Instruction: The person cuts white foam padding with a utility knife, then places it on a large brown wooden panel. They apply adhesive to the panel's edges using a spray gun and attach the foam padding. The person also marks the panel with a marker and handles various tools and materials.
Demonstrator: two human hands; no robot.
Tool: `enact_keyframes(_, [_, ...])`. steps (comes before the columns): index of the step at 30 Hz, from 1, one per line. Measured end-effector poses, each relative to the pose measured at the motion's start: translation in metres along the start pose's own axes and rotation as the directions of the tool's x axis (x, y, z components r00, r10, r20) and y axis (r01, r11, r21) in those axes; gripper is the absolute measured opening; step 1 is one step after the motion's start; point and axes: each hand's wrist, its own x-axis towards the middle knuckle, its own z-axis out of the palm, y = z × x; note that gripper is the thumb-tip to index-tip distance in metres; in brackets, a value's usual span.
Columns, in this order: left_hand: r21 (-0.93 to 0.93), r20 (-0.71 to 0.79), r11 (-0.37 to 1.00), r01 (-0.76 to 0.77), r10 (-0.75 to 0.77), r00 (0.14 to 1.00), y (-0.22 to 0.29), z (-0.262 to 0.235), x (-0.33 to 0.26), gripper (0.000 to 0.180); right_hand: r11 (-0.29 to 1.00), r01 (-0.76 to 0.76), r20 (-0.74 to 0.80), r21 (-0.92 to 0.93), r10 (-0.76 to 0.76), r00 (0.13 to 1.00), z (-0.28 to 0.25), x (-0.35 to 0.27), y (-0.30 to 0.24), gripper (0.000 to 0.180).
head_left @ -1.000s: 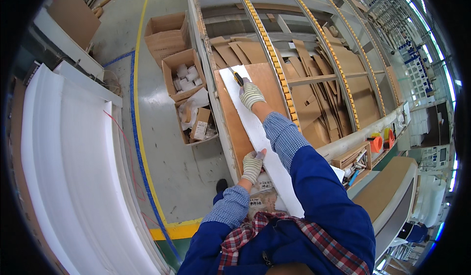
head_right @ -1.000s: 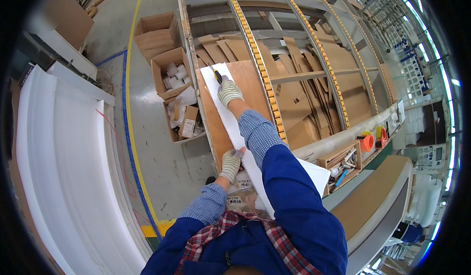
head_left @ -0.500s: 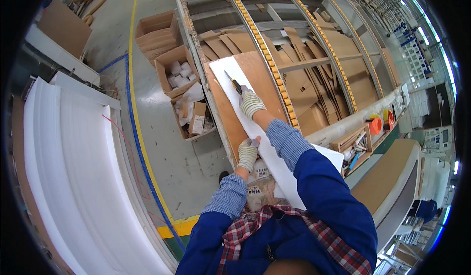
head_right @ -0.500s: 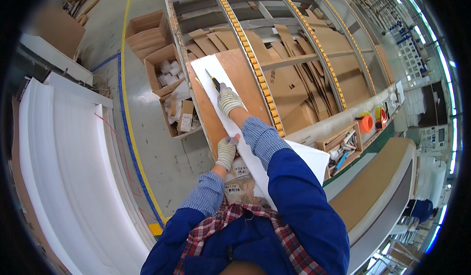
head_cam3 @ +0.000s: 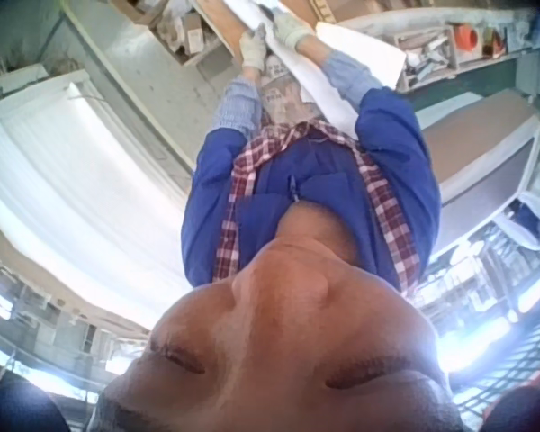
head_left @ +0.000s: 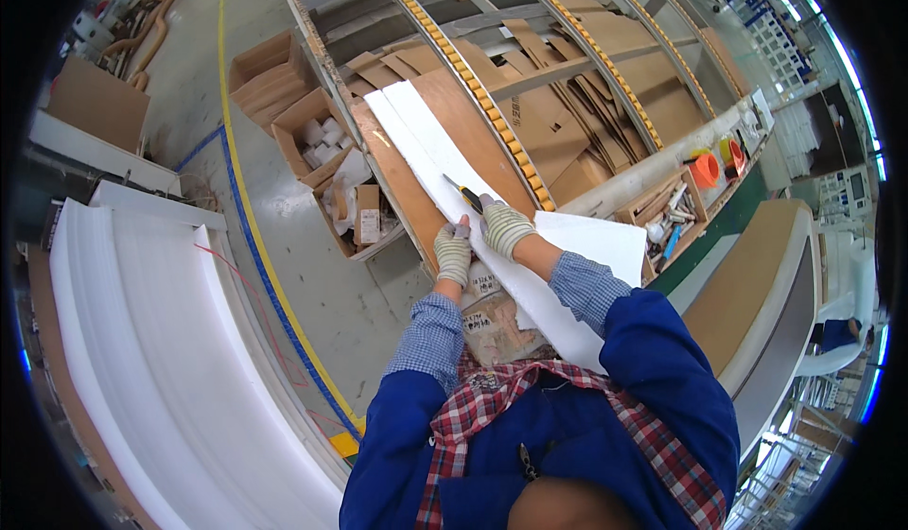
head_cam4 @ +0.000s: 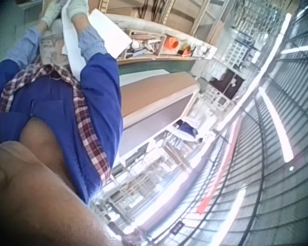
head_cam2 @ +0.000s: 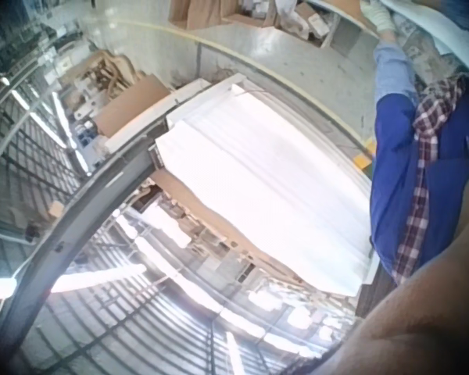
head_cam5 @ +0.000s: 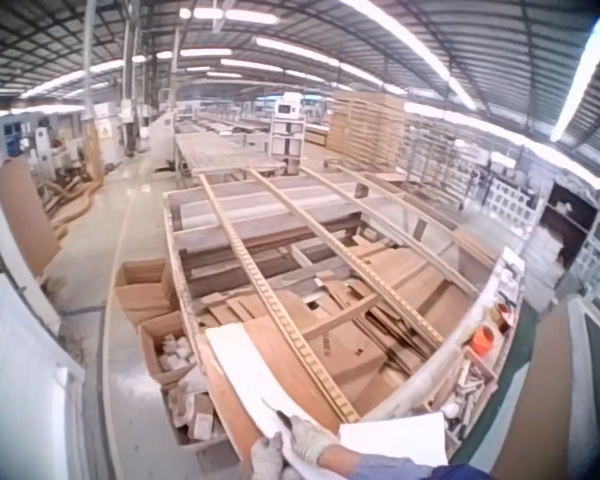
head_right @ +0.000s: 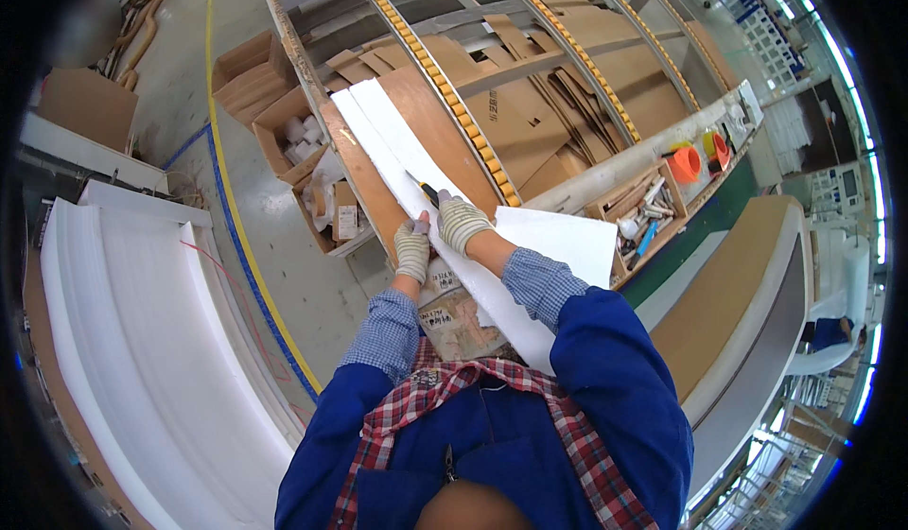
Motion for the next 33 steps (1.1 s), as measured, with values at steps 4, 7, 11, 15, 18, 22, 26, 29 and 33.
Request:
enact_keyframes(4, [0.099,-0.031,0.992,-0.075,0.079,0.996,-0.002,0.0,0.001,0.037,0.998,0.033,-0.013,-0.051,-0.034,0.999,0.006,-0.044,0.021,0.032])
enact_keyframes(7, [0.144,-0.043,0.986,-0.087,0.094,0.995,-0.004,0.0,0.002,0.037,0.998,0.058,-0.037,-0.011,-0.058,0.998,0.007,-0.074,0.037,0.03])
enact_keyframes(11, [0.092,-0.015,0.989,-0.116,0.118,0.993,-0.005,0.001,0.003,0.036,0.998,0.061,-0.065,0.013,-0.06,0.996,0.009,-0.117,0.058,0.029])
enact_keyframes(15, [0.039,-0.006,0.991,-0.13,0.131,0.991,-0.004,0.002,0.0,0.041,0.996,0.036,-0.073,0.081,-0.03,0.997,0.017,-0.164,0.081,0.031])
enact_keyframes(18, [0.144,-0.057,0.963,-0.227,0.237,0.97,0.001,0.003,-0.003,0.043,0.995,-0.013,0.003,0.096,0.013,1.0,0.025,-0.189,0.097,0.035])
enact_keyframes(22, [-0.221,-0.013,0.975,-0.002,-0.001,1.0,0.014,0.011,-0.002,0.048,0.988,0.069,-0.079,0.138,-0.059,0.995,0.035,-0.192,0.107,0.044])
enact_keyframes(26, [-0.095,0.019,0.988,0.125,-0.124,0.992,0.027,0.013,0.0,0.062,0.968,0.183,-0.201,0.173,-0.147,0.968,0.046,-0.157,0.098,0.044])
enact_keyframes(29, [-0.161,0.055,0.971,0.177,-0.17,0.984,0.033,0.008,0.003,0.069,0.961,0.203,-0.198,0.189,-0.165,0.966,0.054,-0.142,0.093,0.043])
enact_keyframes(33, [-0.115,0.025,0.986,0.121,-0.118,0.993,0.037,0.007,0.005,0.063,0.964,0.21,-0.18,0.16,-0.181,0.967,0.06,-0.15,0.104,0.045])
